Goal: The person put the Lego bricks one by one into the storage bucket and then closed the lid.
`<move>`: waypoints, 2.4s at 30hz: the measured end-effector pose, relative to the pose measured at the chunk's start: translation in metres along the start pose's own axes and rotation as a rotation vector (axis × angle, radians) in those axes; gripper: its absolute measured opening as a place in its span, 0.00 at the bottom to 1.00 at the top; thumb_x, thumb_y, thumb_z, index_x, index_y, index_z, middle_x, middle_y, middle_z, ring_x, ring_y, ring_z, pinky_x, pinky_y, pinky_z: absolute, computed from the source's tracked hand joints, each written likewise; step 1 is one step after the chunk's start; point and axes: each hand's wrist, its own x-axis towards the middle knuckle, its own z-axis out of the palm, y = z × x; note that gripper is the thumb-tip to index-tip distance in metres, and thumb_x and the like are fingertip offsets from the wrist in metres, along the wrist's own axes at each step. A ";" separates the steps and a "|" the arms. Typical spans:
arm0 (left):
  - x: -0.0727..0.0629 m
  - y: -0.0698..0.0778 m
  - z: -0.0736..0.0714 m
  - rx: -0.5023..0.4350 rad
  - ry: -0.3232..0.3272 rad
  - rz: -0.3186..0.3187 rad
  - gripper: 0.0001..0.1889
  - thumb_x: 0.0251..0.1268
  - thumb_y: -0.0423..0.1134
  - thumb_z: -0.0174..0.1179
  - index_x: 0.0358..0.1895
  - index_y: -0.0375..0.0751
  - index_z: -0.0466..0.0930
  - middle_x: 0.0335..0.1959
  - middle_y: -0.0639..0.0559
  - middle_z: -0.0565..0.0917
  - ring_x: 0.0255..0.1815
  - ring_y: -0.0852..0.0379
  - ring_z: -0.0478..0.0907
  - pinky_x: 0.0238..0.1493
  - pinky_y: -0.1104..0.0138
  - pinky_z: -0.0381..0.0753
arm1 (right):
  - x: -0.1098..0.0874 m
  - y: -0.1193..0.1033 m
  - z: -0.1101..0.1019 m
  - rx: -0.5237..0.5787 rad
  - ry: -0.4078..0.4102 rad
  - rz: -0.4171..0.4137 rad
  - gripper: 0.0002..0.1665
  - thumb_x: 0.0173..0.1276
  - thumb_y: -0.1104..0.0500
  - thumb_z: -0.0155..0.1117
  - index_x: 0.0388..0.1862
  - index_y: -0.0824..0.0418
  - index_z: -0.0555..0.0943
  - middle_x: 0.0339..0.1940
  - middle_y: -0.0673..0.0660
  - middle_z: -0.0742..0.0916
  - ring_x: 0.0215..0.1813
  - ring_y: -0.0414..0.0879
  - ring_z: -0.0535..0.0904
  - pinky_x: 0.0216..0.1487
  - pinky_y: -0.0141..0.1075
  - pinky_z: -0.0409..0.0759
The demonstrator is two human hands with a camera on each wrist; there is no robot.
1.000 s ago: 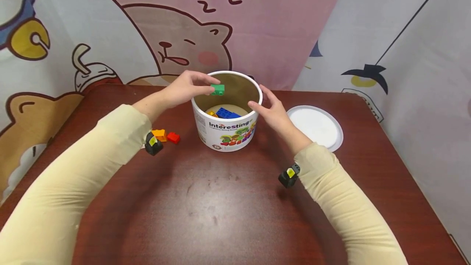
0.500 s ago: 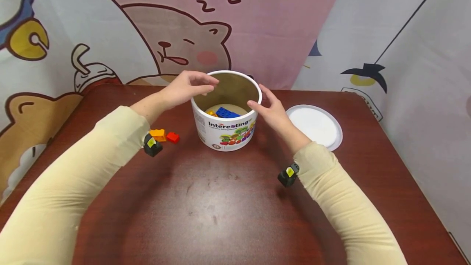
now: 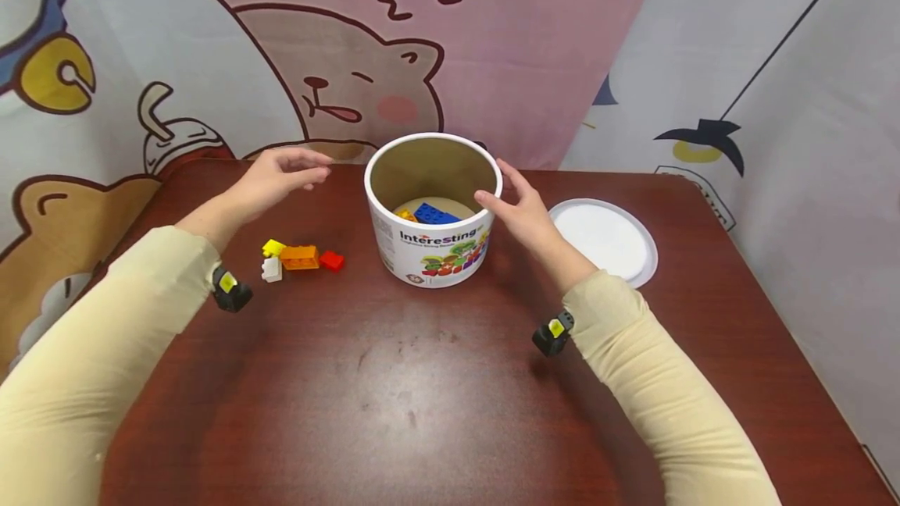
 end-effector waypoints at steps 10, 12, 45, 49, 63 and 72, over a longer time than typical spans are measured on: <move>-0.032 -0.083 -0.031 0.118 -0.033 -0.163 0.26 0.65 0.47 0.56 0.63 0.38 0.70 0.57 0.37 0.77 0.54 0.47 0.75 0.54 0.56 0.73 | 0.000 0.000 -0.001 -0.002 -0.003 0.006 0.41 0.68 0.57 0.56 0.76 0.53 0.50 0.68 0.64 0.68 0.67 0.52 0.64 0.66 0.44 0.66; -0.038 -0.096 -0.035 0.140 -0.042 -0.192 0.27 0.65 0.48 0.57 0.63 0.37 0.69 0.58 0.37 0.77 0.52 0.49 0.75 0.51 0.60 0.74 | 0.000 0.000 0.000 -0.002 -0.002 0.007 0.41 0.68 0.57 0.56 0.76 0.53 0.50 0.68 0.64 0.68 0.67 0.52 0.65 0.65 0.42 0.67; -0.050 -0.122 -0.031 0.264 -0.067 -0.177 0.21 0.62 0.41 0.61 0.56 0.32 0.76 0.52 0.35 0.79 0.47 0.48 0.74 0.47 0.66 0.74 | 0.001 0.000 0.000 -0.015 0.005 0.002 0.40 0.68 0.57 0.56 0.75 0.53 0.51 0.67 0.65 0.69 0.66 0.52 0.65 0.65 0.43 0.65; -0.050 -0.121 -0.034 0.269 -0.041 -0.201 0.23 0.61 0.44 0.61 0.56 0.33 0.76 0.53 0.35 0.78 0.49 0.46 0.73 0.51 0.61 0.72 | 0.001 0.000 0.000 -0.016 0.008 0.001 0.40 0.68 0.56 0.56 0.75 0.53 0.51 0.67 0.65 0.69 0.64 0.51 0.66 0.64 0.41 0.66; -0.049 -0.108 -0.043 0.199 0.034 -0.188 0.26 0.60 0.49 0.62 0.55 0.33 0.77 0.53 0.35 0.79 0.39 0.59 0.79 0.39 0.77 0.76 | 0.002 0.000 0.000 -0.021 0.010 0.004 0.41 0.68 0.56 0.56 0.76 0.52 0.51 0.67 0.65 0.69 0.66 0.53 0.65 0.66 0.45 0.64; -0.045 -0.092 -0.047 0.122 0.074 -0.150 0.26 0.59 0.48 0.63 0.54 0.31 0.78 0.47 0.43 0.82 0.35 0.61 0.84 0.41 0.74 0.80 | 0.000 0.000 0.000 -0.027 0.010 0.007 0.41 0.68 0.56 0.56 0.76 0.52 0.51 0.67 0.64 0.69 0.66 0.53 0.65 0.66 0.45 0.64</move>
